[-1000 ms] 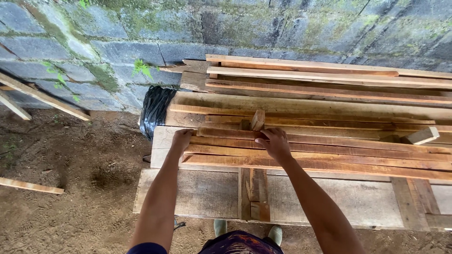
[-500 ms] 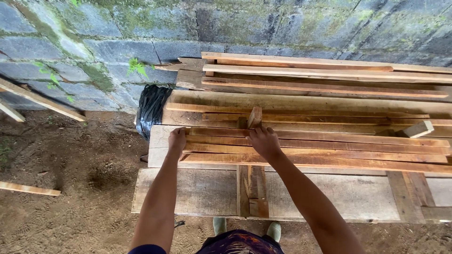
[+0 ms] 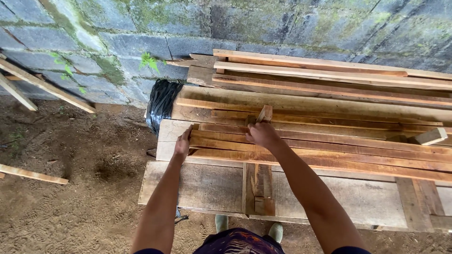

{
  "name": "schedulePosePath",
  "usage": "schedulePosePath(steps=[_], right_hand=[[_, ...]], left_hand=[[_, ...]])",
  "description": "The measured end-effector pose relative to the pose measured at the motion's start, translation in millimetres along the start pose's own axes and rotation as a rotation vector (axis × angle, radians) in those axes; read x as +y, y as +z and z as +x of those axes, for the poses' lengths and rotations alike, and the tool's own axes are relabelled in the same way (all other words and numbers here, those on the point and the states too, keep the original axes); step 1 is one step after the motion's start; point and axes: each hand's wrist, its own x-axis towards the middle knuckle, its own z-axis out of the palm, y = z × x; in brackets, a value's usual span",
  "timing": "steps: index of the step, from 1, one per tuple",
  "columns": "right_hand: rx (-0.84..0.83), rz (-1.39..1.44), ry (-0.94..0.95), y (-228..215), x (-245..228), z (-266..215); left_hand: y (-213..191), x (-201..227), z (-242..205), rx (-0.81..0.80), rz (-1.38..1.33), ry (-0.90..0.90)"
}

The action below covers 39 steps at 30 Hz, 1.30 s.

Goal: Arranging and bundling sharpened wooden stakes using rubber ties on a workshop table.

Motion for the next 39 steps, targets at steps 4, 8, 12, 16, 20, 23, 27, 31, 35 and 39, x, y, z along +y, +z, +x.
schedulePosePath(steps=[4, 8, 12, 16, 20, 23, 27, 31, 35, 39], right_hand=[[0.019, -0.062, -0.083, 51, 5, 14], [0.047, 0.069, -0.197, 26, -9, 24], [0.121, 0.017, -0.153, 9, -20, 18], [0.132, 0.112, -0.07, 5, -13, -9], [0.142, 0.22, -0.086, -19, -14, -54], [0.137, 0.244, -0.162, -45, -11, -90], [0.215, 0.074, -0.188, -64, 7, -137], [0.193, 0.045, -0.047, -60, 50, -181], [0.316, -0.106, 0.076, -53, 82, -201], [0.441, -0.161, 0.052, -51, 92, -195]], left_hand=[[10, 32, -35, 0.022, 0.179, -0.004], [23, 67, -65, 0.022, 0.333, 0.09], [13, 55, -57, 0.066, 0.535, 0.187], [29, 66, -57, 0.102, 0.632, 0.322], [67, 89, -77, 0.217, 1.082, 0.876], [106, 92, -97, 0.077, 1.236, 1.174], [149, 79, -132, -0.189, 1.374, 1.297], [155, 81, -148, -0.194, 1.527, 1.221], [154, 79, -145, -0.153, 1.579, 1.206], [156, 81, -138, -0.135, 1.626, 1.216]])
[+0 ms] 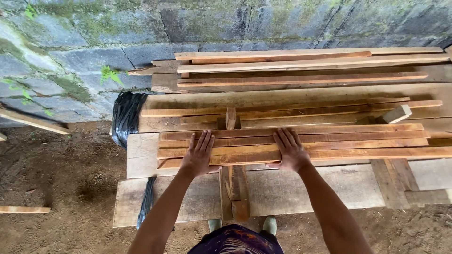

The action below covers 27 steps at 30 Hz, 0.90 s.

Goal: Arranging and bundling sharpened wooden stakes using rubber ties on a workshop table.

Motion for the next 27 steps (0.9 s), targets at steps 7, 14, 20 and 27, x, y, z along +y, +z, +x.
schedulePosePath(steps=[7, 14, 20, 27], right_hand=[[0.062, -0.02, 0.017, 3, -3, -5], [0.011, -0.043, 0.052, 0, -2, -4], [-0.108, 0.028, 0.05, -1, 3, -12], [-0.335, 0.276, -0.014, -6, 48, -47]], left_hand=[[6, 3, -2, -0.011, -0.006, 0.008], [4, 42, 19, 0.064, -0.058, 0.151], [11, 125, 80, -0.026, -0.118, 0.283], [38, 182, 132, -0.086, -0.145, 0.012]])
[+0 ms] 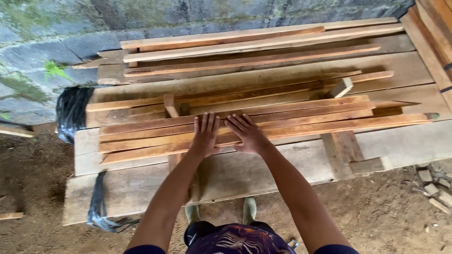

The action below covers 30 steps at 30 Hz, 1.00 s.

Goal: Arranging and bundling sharpened wooden stakes using rubber ties on a workshop table.

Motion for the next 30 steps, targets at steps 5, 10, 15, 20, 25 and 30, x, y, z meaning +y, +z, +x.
schedulePosePath(steps=[5, 10, 15, 20, 25, 30], right_hand=[[0.025, -0.095, 0.002, -24, 66, -69], [-0.078, -0.157, 0.115, -31, 155, -139], [-0.339, -0.273, 0.254, -29, 203, -169], [0.126, -0.374, 0.053, -22, 207, -174], [0.246, -0.388, 0.026, -10, 213, -178], [0.227, -0.401, 0.048, -23, 203, -173]], left_hand=[[-10, 5, -6, 0.018, 0.035, -0.07], [-10, 8, -9, 0.058, 0.088, -0.126], [-3, 12, -11, 0.063, 0.122, -0.154], [-5, 9, -17, 0.096, 0.229, -0.081], [-23, 11, -13, 0.177, 0.249, -0.009], [-18, 11, -13, 0.102, 0.246, -0.036]])
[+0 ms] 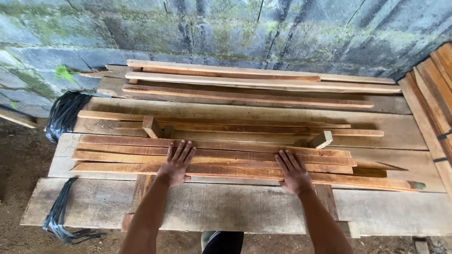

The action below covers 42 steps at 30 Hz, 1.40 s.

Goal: Arranging and bundling sharpened wooden stakes using rubber ties on a workshop table.

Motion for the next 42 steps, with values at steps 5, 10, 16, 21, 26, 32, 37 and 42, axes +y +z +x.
schedulePosePath(steps=[5, 10, 16, 21, 26, 32, 37, 42], right_hand=[[-0.094, -0.014, -0.002, 4, 1, -3], [-0.262, 0.002, 0.025, 0, -3, -8], [-0.291, 0.029, 0.118, -1, -9, -9], [-0.279, 0.072, 0.159, 1, -15, -18], [-0.193, -0.028, 0.113, -11, -27, -41], [-0.086, -0.025, 0.124, 8, -36, -85], [-0.079, 0.027, 0.137, 46, -37, -118], [-0.175, 0.119, 0.208, 39, -43, -127]], left_hand=[[42, 2, -1, 0.096, 0.052, -0.051], [56, 9, -4, 0.237, 0.073, -0.096], [48, 11, -6, 0.085, 0.006, -0.107], [28, 20, -19, -0.028, -0.013, -0.136], [17, 33, -38, 0.157, 0.071, -0.116], [70, 37, -66, 0.127, 0.084, -0.092], [72, 45, -85, -0.054, -0.011, -0.043], [74, 50, -106, -0.071, -0.09, -0.094]])
